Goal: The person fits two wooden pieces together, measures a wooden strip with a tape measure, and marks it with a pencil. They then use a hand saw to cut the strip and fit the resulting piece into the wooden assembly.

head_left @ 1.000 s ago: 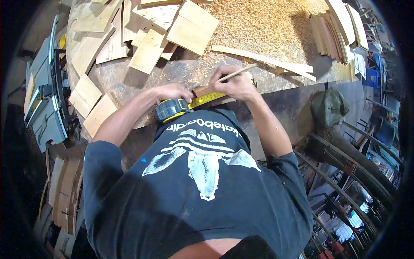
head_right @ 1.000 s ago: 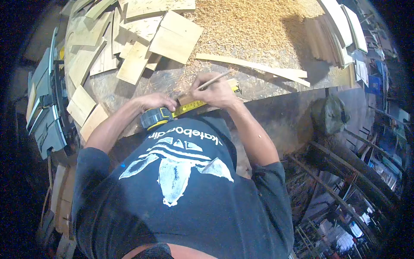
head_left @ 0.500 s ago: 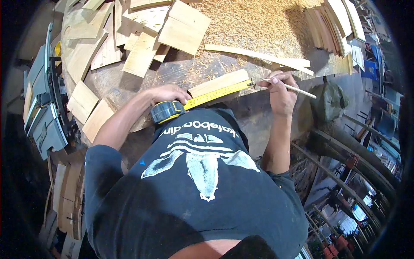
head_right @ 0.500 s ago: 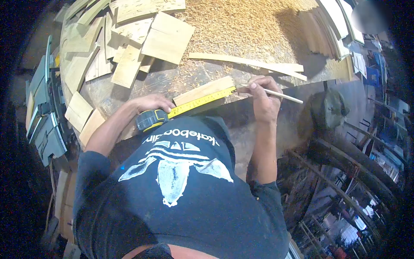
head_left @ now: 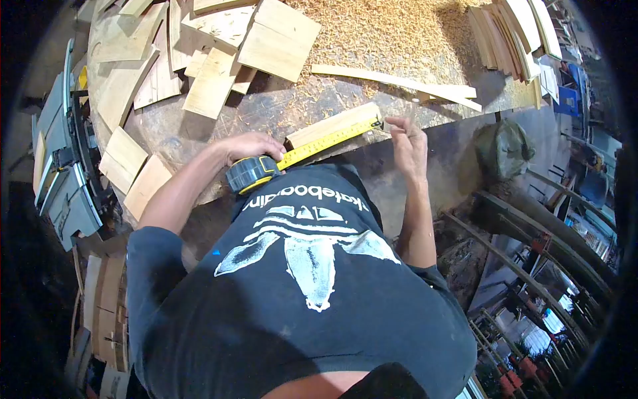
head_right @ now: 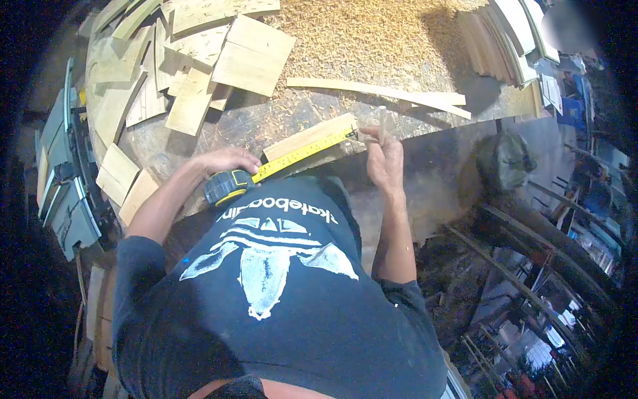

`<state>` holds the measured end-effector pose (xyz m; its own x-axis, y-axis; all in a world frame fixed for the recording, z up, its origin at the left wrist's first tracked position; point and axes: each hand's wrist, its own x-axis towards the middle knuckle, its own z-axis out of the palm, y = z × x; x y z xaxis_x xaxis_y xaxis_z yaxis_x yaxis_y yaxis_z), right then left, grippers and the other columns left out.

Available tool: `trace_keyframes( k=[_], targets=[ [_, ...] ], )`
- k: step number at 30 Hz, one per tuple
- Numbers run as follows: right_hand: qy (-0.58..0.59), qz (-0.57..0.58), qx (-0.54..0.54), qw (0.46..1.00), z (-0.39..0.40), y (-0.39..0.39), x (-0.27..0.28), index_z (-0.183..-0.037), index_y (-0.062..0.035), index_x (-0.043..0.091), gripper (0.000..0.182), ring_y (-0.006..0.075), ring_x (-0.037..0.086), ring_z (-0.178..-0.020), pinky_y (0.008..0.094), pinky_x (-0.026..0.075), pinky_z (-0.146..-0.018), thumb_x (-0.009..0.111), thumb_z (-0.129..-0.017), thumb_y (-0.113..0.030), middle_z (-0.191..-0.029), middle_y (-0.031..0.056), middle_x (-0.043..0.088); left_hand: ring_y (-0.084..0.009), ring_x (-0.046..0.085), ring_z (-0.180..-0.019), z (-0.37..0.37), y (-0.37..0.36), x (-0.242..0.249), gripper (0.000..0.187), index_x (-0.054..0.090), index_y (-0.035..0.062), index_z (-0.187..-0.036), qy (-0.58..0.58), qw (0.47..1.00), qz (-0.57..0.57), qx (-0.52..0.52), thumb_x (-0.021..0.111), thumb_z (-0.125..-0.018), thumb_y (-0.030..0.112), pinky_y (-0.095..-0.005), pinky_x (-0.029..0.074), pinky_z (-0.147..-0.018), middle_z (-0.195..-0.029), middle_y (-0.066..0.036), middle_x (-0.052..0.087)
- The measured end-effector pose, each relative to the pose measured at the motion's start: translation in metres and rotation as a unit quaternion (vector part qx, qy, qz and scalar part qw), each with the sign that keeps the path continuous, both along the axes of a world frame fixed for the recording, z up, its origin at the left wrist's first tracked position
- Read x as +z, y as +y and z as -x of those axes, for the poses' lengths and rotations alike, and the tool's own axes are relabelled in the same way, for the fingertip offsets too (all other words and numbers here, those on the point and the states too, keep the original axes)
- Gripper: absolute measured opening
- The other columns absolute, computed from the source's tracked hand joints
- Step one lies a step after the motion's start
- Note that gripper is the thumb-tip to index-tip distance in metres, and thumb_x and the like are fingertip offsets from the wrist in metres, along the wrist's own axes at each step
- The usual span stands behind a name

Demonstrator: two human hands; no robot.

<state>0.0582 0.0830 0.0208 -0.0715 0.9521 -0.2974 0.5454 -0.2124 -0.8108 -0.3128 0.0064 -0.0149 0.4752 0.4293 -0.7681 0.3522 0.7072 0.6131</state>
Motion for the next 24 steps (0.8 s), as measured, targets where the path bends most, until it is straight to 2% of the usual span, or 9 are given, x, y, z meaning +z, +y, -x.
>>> trace_keyframes(
  k=[3, 5, 6, 8, 11, 15, 17, 20, 24],
  targets=[
    [-0.038, -0.023, 0.051, 0.998, 0.01, -0.005, 0.005, -0.117, -0.0005, 0.076, 0.033, 0.0144, 0.063, -0.07, 0.0321, 0.05, -0.068, 0.057, -0.091, -0.011, -0.073, 0.008, 0.065, -0.0225, 0.062, -0.124, 0.0, 0.001, 0.001, 0.046, 0.074, -0.002, -0.122, -0.009, 1.0, 0.015, 0.013, 0.075, -0.086, 0.027, -0.0333, 0.045, -0.109, -0.131, -0.014, 0.068],
    [-0.038, -0.037, 0.074, 0.996, 0.011, -0.006, 0.001, -0.12, 0.0015, 0.075, 0.033, 0.0047, 0.049, -0.067, 0.0247, 0.042, -0.062, 0.061, -0.091, -0.006, -0.071, -0.005, 0.054, -0.0217, 0.062, -0.123, 0.0, -0.001, -0.001, 0.045, 0.074, -0.0015, -0.123, -0.009, 1.0, 0.016, 0.016, 0.074, -0.087, 0.026, -0.0332, 0.045, -0.109, -0.13, -0.013, 0.069],
    [-0.04, -0.035, 0.078, 0.996, 0.012, -0.006, 0.002, -0.12, 0.0015, 0.075, 0.033, 0.0047, 0.049, -0.067, 0.0247, 0.042, -0.062, 0.061, -0.091, -0.006, -0.071, -0.005, 0.054, -0.0204, 0.062, -0.122, 0.0, 0.0, -0.006, 0.044, 0.074, -0.0014, -0.124, -0.024, 1.0, 0.017, 0.008, 0.072, -0.088, 0.024, -0.0327, 0.046, -0.108, -0.129, -0.013, 0.069],
    [-0.112, -0.012, 0.082, 0.99, 0.015, -0.006, 0.006, -0.116, -0.0011, 0.076, 0.033, 0.0194, 0.067, -0.07, 0.0346, 0.053, -0.071, 0.064, -0.087, -0.011, -0.075, 0.0128, 0.069, -0.0192, 0.062, -0.122, 0.0, 0.001, -0.013, 0.043, 0.073, -0.0012, -0.125, -0.041, 0.999, 0.017, 0.002, 0.071, -0.089, 0.022, -0.0322, 0.046, -0.108, -0.129, -0.012, 0.07],
    [-0.118, -0.042, 0.086, 0.988, 0.015, -0.007, -0.002, -0.115, -0.0019, 0.076, 0.031, 0.0237, 0.067, -0.07, 0.0367, 0.053, -0.07, 0.068, -0.086, -0.012, -0.075, 0.0138, 0.067, -0.0168, 0.062, -0.12, -0.002, 0.006, -0.009, 0.043, 0.071, -0.0014, -0.129, -0.095, 0.991, 0.089, 0.007, 0.068, -0.091, 0.018, -0.0303, 0.046, -0.107, -0.129, -0.011, 0.07],
    [-0.15, -0.138, 0.127, 0.971, 0.018, -0.003, -0.006, -0.115, -0.0005, 0.076, 0.028, 0.0141, 0.056, -0.061, 0.0325, 0.047, -0.061, 0.072, -0.091, -0.014, -0.069, 0.0045, 0.062, -0.0167, 0.062, -0.12, -0.002, 0.006, -0.005, 0.046, 0.068, -0.001, -0.132, -0.091, 0.993, 0.078, 0.01, 0.067, -0.091, 0.017, -0.0296, 0.047, -0.106, -0.131, -0.01, 0.069],
    [-0.166, -0.191, 0.149, 0.956, 0.027, -0.001, 0.004, -0.102, -0.0005, 0.075, 0.019, 0.0307, 0.064, -0.063, 0.0416, 0.051, -0.064, 0.069, -0.091, -0.016, -0.073, 0.0175, 0.065, -0.017, 0.062, -0.12, -0.002, 0.007, -0.004, 0.046, 0.068, -0.0005, -0.133, -0.101, 0.992, 0.074, 0.013, 0.067, -0.091, 0.017, -0.0298, 0.047, -0.105, -0.131, -0.009, 0.069],
    [-0.248, -0.185, 0.189, 0.932, 0.031, 0.002, 0.01, -0.096, -0.0025, 0.073, 0.014, 0.0392, 0.068, -0.076, 0.0464, 0.053, -0.07, 0.069, -0.088, -0.013, -0.079, 0.0201, 0.068, -0.0182, 0.061, -0.12, -0.001, 0.009, -0.002, 0.045, 0.068, 0.0007, -0.133, -0.107, 0.99, 0.094, 0.008, 0.067, -0.091, 0.018, -0.0309, 0.047, -0.105, -0.131, -0.01, 0.068],
    [-0.275, -0.157, 0.189, 0.929, 0.038, 0.006, 0.017, -0.094, -0.0031, 0.073, 0.012, 0.0401, 0.069, -0.075, 0.048, 0.054, -0.07, 0.069, -0.087, -0.012, -0.079, 0.0208, 0.069, -0.0177, 0.06, -0.12, 0.001, 0.008, -0.004, 0.045, 0.068, 0.0019, -0.133, -0.098, 0.993, 0.06, -0.021, 0.065, -0.091, 0.018, -0.031, 0.048, -0.103, -0.133, -0.011, 0.065]
  ],
)
